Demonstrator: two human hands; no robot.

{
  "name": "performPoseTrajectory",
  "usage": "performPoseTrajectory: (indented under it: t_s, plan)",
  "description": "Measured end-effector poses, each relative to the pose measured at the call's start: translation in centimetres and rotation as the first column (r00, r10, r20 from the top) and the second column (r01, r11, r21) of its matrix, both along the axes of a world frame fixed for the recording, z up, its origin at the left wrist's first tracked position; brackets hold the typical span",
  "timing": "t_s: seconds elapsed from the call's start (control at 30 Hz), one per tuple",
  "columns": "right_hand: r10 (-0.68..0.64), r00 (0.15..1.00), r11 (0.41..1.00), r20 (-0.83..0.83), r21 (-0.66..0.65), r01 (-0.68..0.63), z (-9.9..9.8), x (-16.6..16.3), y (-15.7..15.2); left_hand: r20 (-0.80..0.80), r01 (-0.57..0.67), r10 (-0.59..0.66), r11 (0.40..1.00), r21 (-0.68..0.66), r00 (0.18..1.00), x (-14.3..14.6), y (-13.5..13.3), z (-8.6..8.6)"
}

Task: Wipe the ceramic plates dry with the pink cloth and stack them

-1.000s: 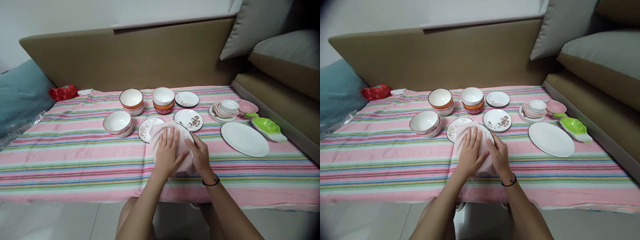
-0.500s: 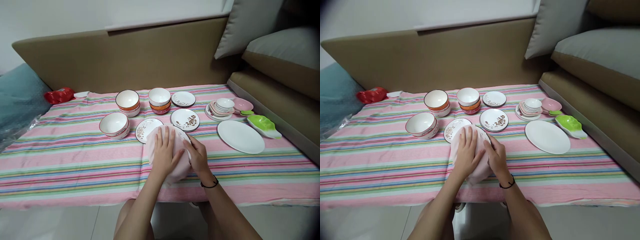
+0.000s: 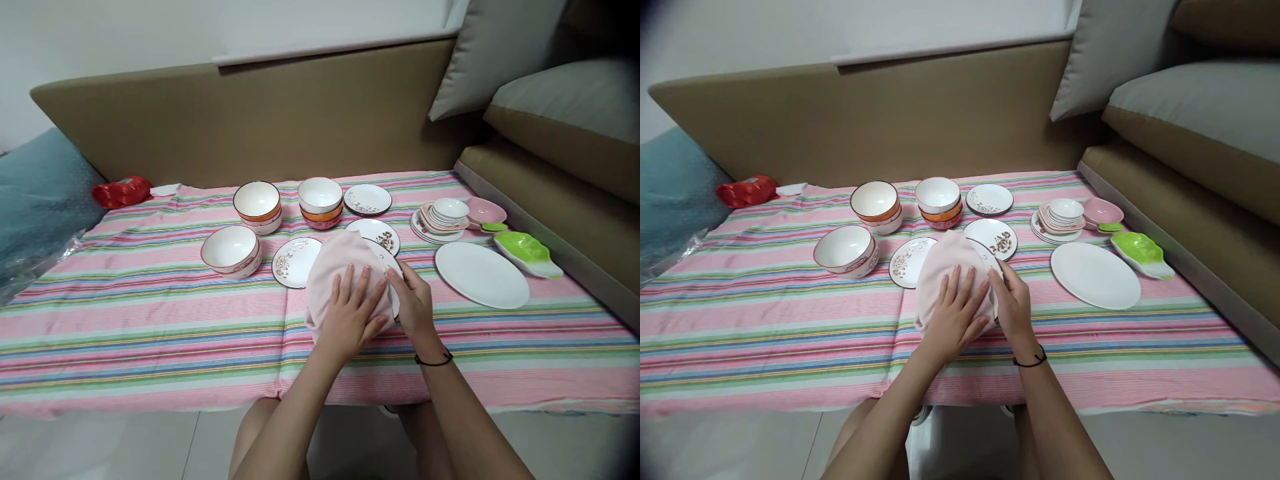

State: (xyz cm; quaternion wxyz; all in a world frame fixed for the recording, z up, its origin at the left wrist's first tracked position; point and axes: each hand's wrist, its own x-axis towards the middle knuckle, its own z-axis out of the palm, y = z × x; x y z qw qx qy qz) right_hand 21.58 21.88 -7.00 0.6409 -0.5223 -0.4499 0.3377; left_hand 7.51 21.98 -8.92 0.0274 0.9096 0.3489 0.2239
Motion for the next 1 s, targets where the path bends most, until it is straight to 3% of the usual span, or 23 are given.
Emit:
performPoseTrajectory:
  t_s: [0.33,0.63,0.9,1.0]
  plan:
    - [0.213,0.972,0.975,0.101,-0.094,-0.203,0.3,-1.6,-0.9,0.105,-0.187,0.189,0.982,-0.029,0.976,-1.4,1.4,0.7]
    - [0.184,0.981,0.982,0.063,-0.061,-0.18,-0.6,-2.3,-0.5,0.139,-0.071,0.084,0.993,-0.093,0.987,-0.7,0.9,0.3]
    - [0.166,0.986,0.967,-0.002,-0.194,-0.163,-1.5,-1.9,-0.4,0.207,0.047,-0.005,0.979,-0.199,0.978,0.4,-0.2,-0.5]
    - [0.122,0.991,0.957,0.053,-0.27,-0.103,-2.1,-1.7,-0.3,0.229,0.076,-0.024,0.973,-0.219,0.973,0.8,-0.5,-0.8]
